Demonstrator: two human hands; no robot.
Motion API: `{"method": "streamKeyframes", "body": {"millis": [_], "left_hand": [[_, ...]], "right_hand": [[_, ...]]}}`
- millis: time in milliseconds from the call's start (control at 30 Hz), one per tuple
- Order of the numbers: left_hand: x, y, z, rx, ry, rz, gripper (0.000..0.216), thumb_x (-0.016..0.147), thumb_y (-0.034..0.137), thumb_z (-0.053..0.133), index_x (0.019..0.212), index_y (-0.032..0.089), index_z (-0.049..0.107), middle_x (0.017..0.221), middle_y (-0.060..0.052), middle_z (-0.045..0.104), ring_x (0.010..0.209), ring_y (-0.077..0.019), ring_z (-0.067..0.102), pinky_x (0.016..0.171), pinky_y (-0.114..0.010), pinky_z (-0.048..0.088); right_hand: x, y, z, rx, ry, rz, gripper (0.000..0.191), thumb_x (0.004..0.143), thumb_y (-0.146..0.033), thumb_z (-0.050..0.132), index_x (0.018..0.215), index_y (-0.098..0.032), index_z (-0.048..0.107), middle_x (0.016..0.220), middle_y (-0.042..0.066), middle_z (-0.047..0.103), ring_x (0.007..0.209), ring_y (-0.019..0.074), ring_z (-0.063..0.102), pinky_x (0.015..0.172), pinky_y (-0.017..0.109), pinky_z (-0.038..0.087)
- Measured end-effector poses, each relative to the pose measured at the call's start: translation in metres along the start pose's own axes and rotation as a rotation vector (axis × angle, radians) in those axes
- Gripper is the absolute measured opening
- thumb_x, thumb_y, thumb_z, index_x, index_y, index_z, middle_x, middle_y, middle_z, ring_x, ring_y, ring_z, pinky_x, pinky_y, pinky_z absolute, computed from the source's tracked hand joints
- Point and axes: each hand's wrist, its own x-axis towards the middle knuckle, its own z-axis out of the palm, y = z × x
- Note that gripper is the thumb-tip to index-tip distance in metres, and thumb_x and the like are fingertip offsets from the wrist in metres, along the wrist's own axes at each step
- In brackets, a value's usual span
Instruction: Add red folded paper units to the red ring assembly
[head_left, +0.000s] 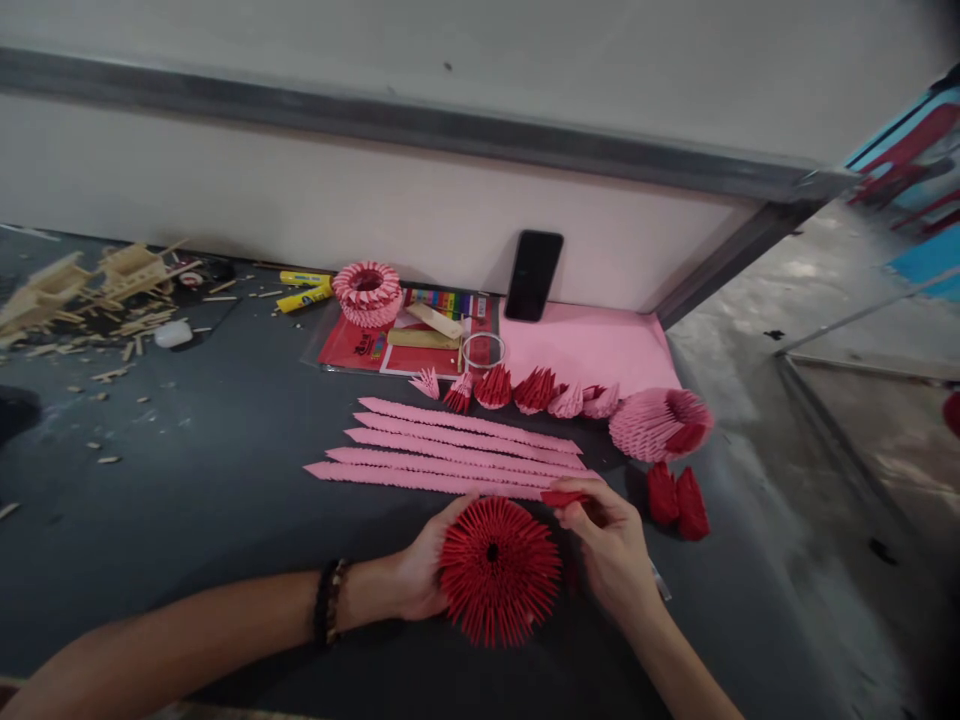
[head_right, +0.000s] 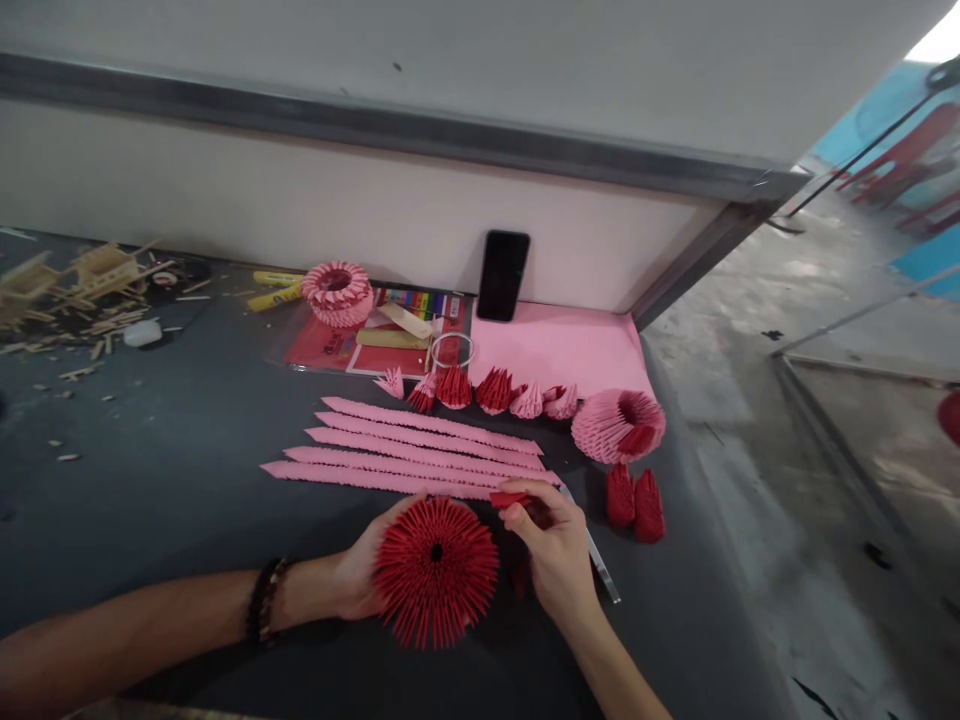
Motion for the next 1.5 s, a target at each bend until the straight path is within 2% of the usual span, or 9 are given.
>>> {"method": "streamKeyframes", "body": {"millis": [67, 200, 333, 500, 733, 900, 1100, 1300, 1500], "left_hand": [[-0.0006, 0.001, 0.0041, 0.002, 0.013, 0.006, 0.049, 0.103, 0.039, 0.038, 0.104, 0.012, 0.078, 0.097, -0.013, 0.081, 0.107, -0.0264, 0.074, 0.113, -0.04, 0.045], [-0.002, 0.0021, 0.0084, 0.032, 0.048, -0.04, 0.056, 0.104, 0.043, 0.032, 0.103, 0.012, 0.079, 0.093, -0.014, 0.081, 0.105, -0.0284, 0.074, 0.111, -0.045, 0.046], [-0.0009, 0.0016, 0.0071, 0.061, 0.065, -0.028, 0.06, 0.105, 0.045, 0.03, 0.096, 0.011, 0.08, 0.093, -0.015, 0.081, 0.106, -0.0287, 0.074, 0.113, -0.044, 0.045], [-0.0004, 0.002, 0.0068, 0.052, 0.04, -0.041, 0.056, 0.103, 0.048, 0.036, 0.101, 0.013, 0.079, 0.099, -0.015, 0.081, 0.111, -0.031, 0.072, 0.114, -0.048, 0.043], [0.0001, 0.0022, 0.0098, 0.06, 0.058, -0.01, 0.063, 0.107, 0.043, 0.026, 0.096, 0.012, 0.08, 0.095, -0.014, 0.081, 0.11, -0.0276, 0.072, 0.114, -0.042, 0.043], [0.0002, 0.0028, 0.0092, 0.051, 0.045, -0.025, 0.066, 0.107, 0.045, 0.024, 0.097, 0.012, 0.08, 0.093, -0.014, 0.081, 0.109, -0.0276, 0.073, 0.114, -0.044, 0.042], [0.0006, 0.0015, 0.0079, 0.067, 0.053, -0.021, 0.067, 0.108, 0.045, 0.022, 0.098, 0.011, 0.079, 0.09, -0.014, 0.081, 0.105, -0.0265, 0.074, 0.114, -0.043, 0.042], [0.0009, 0.002, 0.0077, 0.038, 0.027, -0.012, 0.066, 0.108, 0.045, 0.024, 0.101, 0.01, 0.079, 0.094, -0.012, 0.082, 0.092, -0.0222, 0.075, 0.111, -0.038, 0.044], [-0.0003, 0.0011, 0.0089, 0.032, 0.058, -0.013, 0.065, 0.108, 0.044, 0.025, 0.1, 0.01, 0.08, 0.095, -0.012, 0.082, 0.09, -0.021, 0.075, 0.109, -0.036, 0.045]], "right_hand": [[-0.003, -0.0017, 0.0014, 0.006, -0.029, 0.059, 0.021, 0.084, -0.034, 0.082, 0.103, -0.024, 0.084, 0.093, 0.009, 0.082, 0.074, 0.0213, 0.074, 0.067, 0.032, 0.06], [-0.0066, -0.0059, 0.0019, 0.006, -0.056, 0.095, 0.022, 0.086, -0.037, 0.08, 0.104, -0.025, 0.084, 0.099, 0.01, 0.083, 0.085, 0.0254, 0.078, 0.079, 0.035, 0.062], [-0.0065, -0.0078, 0.0023, -0.028, -0.062, 0.118, 0.024, 0.087, -0.04, 0.079, 0.104, -0.025, 0.084, 0.099, 0.011, 0.083, 0.083, 0.0266, 0.078, 0.076, 0.036, 0.064], [-0.0073, -0.0069, 0.0007, -0.055, -0.056, 0.104, 0.022, 0.087, -0.038, 0.078, 0.104, -0.026, 0.084, 0.096, 0.009, 0.082, 0.082, 0.0257, 0.077, 0.074, 0.035, 0.063], [-0.0097, -0.0035, -0.0006, -0.088, -0.071, 0.115, 0.021, 0.086, -0.035, 0.079, 0.105, -0.027, 0.084, 0.098, 0.007, 0.083, 0.084, 0.0242, 0.076, 0.075, 0.034, 0.062], [-0.0096, -0.004, 0.0037, -0.03, -0.035, 0.16, 0.019, 0.085, -0.036, 0.081, 0.101, -0.026, 0.085, 0.094, 0.007, 0.083, 0.08, 0.0221, 0.075, 0.074, 0.031, 0.061], [-0.0096, -0.0033, 0.0064, 0.009, -0.006, 0.199, 0.021, 0.083, -0.039, 0.082, 0.099, -0.026, 0.084, 0.091, 0.006, 0.082, 0.079, 0.0216, 0.074, 0.072, 0.03, 0.061], [-0.0098, -0.002, 0.0074, 0.039, 0.029, 0.23, 0.022, 0.081, -0.04, 0.084, 0.098, -0.027, 0.085, 0.089, 0.004, 0.081, 0.078, 0.0194, 0.073, 0.072, 0.026, 0.06], [-0.0094, -0.0039, 0.0067, 0.043, -0.004, 0.222, 0.022, 0.081, -0.04, 0.084, 0.098, -0.025, 0.085, 0.09, 0.006, 0.081, 0.078, 0.02, 0.074, 0.072, 0.027, 0.06]]}}
